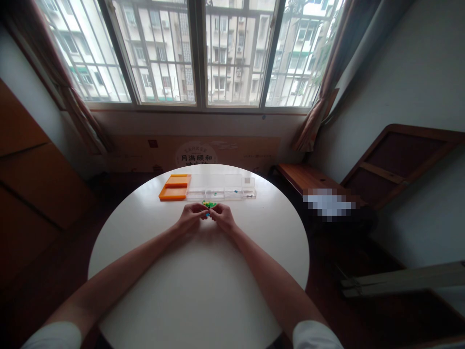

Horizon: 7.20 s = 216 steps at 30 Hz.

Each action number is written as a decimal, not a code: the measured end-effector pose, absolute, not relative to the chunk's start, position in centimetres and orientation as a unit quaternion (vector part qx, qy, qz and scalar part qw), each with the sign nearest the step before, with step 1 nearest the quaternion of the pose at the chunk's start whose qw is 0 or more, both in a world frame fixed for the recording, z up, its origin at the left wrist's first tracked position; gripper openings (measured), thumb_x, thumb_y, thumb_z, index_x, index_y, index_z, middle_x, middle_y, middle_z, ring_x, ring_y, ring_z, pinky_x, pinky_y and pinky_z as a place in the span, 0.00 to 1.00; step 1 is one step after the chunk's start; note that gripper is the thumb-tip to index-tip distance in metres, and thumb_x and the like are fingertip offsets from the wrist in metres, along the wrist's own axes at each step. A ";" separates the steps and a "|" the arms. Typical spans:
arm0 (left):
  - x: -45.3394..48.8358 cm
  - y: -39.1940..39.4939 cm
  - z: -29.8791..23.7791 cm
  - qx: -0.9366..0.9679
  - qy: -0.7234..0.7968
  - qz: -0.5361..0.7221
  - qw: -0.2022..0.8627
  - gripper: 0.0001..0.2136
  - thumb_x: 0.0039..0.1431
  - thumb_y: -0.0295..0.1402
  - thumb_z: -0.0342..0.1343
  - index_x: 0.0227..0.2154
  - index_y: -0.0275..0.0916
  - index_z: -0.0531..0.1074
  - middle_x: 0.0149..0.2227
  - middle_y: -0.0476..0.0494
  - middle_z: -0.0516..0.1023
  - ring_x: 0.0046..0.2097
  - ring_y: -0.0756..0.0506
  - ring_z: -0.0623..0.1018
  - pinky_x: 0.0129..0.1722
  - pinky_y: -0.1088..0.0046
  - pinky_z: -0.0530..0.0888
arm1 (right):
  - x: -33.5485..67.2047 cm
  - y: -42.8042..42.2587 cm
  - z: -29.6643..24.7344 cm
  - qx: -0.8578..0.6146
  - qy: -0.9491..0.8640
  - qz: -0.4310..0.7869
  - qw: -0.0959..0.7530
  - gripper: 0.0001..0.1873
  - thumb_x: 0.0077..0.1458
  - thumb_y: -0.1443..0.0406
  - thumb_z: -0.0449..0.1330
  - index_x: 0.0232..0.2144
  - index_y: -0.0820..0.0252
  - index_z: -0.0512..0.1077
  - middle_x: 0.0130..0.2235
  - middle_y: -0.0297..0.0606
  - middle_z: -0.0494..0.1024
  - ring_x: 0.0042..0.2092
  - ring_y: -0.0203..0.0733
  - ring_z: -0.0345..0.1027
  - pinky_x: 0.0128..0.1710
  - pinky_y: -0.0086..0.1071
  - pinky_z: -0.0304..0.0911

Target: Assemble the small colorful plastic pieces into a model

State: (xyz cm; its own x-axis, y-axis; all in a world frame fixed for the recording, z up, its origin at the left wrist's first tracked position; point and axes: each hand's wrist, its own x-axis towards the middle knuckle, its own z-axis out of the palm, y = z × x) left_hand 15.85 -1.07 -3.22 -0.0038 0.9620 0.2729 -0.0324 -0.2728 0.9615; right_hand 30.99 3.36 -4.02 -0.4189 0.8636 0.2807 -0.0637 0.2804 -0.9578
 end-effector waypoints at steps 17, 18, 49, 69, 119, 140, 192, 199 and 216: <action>15.8 -0.8 -3.2 0.525 0.427 0.595 0.434 0.15 0.43 0.39 0.62 0.30 0.30 0.74 0.23 0.42 0.76 0.23 0.50 0.73 0.24 0.75 0.70 | 30.9 3.3 -3.9 -0.302 -0.656 0.520 0.456 0.16 0.41 0.54 0.61 0.25 0.63 0.69 0.20 0.34 0.71 0.20 0.33 0.62 0.20 0.27 0.59; 15.7 -0.8 -3.2 0.525 0.427 0.593 0.435 0.16 0.43 0.39 0.62 0.30 0.30 0.74 0.24 0.42 0.76 0.23 0.50 0.73 0.24 0.75 0.70 | 30.9 3.3 -3.9 -0.301 -0.656 0.520 0.456 0.16 0.41 0.54 0.61 0.25 0.63 0.70 0.20 0.34 0.71 0.20 0.33 0.63 0.20 0.27 0.60; 15.7 -0.7 -3.4 0.523 0.429 0.595 0.433 0.15 0.43 0.37 0.62 0.30 0.29 0.75 0.23 0.43 0.76 0.23 0.50 0.73 0.24 0.75 0.70 | 30.9 3.2 -3.8 -0.288 -0.643 0.544 0.456 0.15 0.41 0.56 0.62 0.27 0.63 0.69 0.20 0.32 0.71 0.20 0.32 0.63 0.20 0.26 0.59; 15.7 -0.8 -3.3 0.526 0.437 0.590 0.430 0.15 0.43 0.38 0.62 0.30 0.29 0.75 0.22 0.42 0.76 0.23 0.50 0.74 0.24 0.75 0.70 | 30.9 3.3 -3.8 -0.281 -0.654 0.538 0.452 0.15 0.41 0.57 0.63 0.27 0.62 0.68 0.21 0.32 0.72 0.20 0.32 0.63 0.20 0.26 0.59; 15.7 -0.9 -3.2 0.530 0.424 0.594 0.431 0.15 0.42 0.38 0.63 0.30 0.30 0.74 0.22 0.43 0.75 0.23 0.50 0.73 0.24 0.75 0.70 | 30.9 3.5 -4.0 -0.270 -0.650 0.544 0.457 0.16 0.41 0.56 0.63 0.29 0.62 0.71 0.22 0.34 0.72 0.21 0.32 0.63 0.20 0.27 0.60; 15.8 -1.0 -2.9 0.522 0.444 0.584 0.435 0.16 0.42 0.40 0.62 0.29 0.30 0.75 0.22 0.42 0.76 0.23 0.50 0.73 0.24 0.75 0.70 | 30.9 3.6 -4.1 -0.277 -0.645 0.538 0.466 0.17 0.40 0.54 0.63 0.28 0.62 0.72 0.22 0.35 0.73 0.21 0.33 0.64 0.20 0.28 0.60; 15.7 -0.9 -3.2 0.532 0.436 0.582 0.433 0.16 0.43 0.39 0.62 0.29 0.29 0.75 0.24 0.41 0.76 0.23 0.49 0.74 0.24 0.75 0.70 | 30.9 3.7 -4.3 -0.262 -0.647 0.549 0.461 0.13 0.42 0.58 0.63 0.28 0.61 0.69 0.22 0.32 0.71 0.21 0.31 0.63 0.19 0.25 0.59; 15.7 -0.9 -3.2 0.540 0.433 0.584 0.424 0.16 0.42 0.39 0.62 0.30 0.30 0.74 0.23 0.41 0.76 0.23 0.49 0.74 0.24 0.75 0.70 | 30.8 3.7 -4.2 -0.267 -0.646 0.549 0.459 0.14 0.40 0.57 0.64 0.27 0.61 0.69 0.21 0.32 0.71 0.20 0.31 0.62 0.19 0.26 0.58; 15.7 -0.9 -3.2 0.542 0.433 0.582 0.424 0.16 0.42 0.39 0.62 0.30 0.30 0.74 0.24 0.41 0.76 0.24 0.49 0.74 0.25 0.74 0.71 | 30.9 3.6 -4.1 -0.266 -0.652 0.544 0.456 0.16 0.39 0.56 0.64 0.29 0.61 0.69 0.21 0.32 0.71 0.20 0.32 0.63 0.20 0.26 0.60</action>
State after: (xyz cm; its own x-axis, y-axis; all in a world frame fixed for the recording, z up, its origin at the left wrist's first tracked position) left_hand 15.66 -0.94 -3.24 -0.0524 0.9633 0.2633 -0.0235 -0.2648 0.9640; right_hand 30.87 3.56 -4.05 -0.4427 0.8432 0.3052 -0.1485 0.2667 -0.9523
